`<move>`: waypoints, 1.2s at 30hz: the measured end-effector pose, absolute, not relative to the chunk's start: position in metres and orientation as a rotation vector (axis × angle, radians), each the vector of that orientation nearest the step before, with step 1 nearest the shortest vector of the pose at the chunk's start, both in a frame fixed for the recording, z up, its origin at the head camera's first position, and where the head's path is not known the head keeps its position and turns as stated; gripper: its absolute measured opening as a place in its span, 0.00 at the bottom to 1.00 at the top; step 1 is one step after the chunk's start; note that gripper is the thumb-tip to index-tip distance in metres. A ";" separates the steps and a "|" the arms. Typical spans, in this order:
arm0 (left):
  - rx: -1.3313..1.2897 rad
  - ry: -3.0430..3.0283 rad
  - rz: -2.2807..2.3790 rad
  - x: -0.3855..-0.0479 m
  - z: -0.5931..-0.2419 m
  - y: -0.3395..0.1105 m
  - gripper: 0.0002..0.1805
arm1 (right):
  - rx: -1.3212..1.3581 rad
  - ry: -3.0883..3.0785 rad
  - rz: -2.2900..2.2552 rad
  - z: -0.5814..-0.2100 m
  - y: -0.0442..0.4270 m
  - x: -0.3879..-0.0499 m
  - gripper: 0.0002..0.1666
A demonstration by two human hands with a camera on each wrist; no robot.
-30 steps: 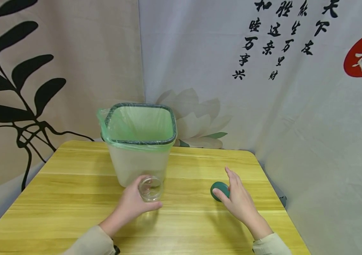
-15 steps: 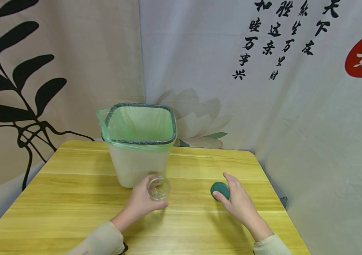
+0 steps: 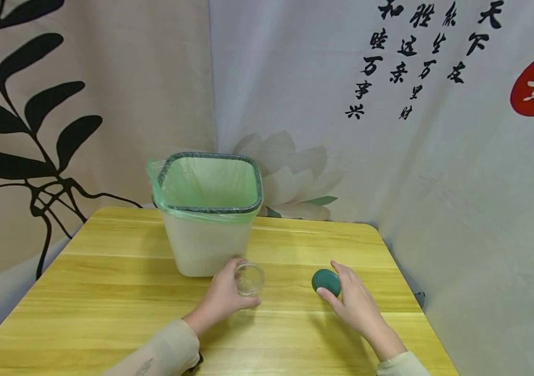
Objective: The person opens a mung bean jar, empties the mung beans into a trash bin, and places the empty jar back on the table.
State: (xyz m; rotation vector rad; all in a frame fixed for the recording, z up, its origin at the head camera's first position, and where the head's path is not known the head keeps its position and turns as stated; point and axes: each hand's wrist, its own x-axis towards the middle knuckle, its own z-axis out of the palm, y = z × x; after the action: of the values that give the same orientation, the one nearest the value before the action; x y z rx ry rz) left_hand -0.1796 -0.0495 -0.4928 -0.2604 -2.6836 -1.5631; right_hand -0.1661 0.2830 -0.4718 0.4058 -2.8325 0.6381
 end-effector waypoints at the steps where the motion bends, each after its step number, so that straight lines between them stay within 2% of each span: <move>1: -0.270 -2.681 -1.573 -0.180 -0.493 -0.047 0.55 | 0.404 -2.835 0.639 -0.472 0.283 -0.166 0.49; 36: -0.281 -2.730 -1.579 -0.200 -0.509 0.000 0.53 | 0.370 -2.884 0.654 -0.482 0.286 -0.167 0.49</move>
State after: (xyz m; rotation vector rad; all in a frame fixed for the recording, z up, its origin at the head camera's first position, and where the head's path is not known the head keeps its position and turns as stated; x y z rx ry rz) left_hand -0.1996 -0.0001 -0.5087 -0.2809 -2.7295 -1.5788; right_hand -0.1665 0.2865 -0.4819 0.3704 -2.8837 0.6545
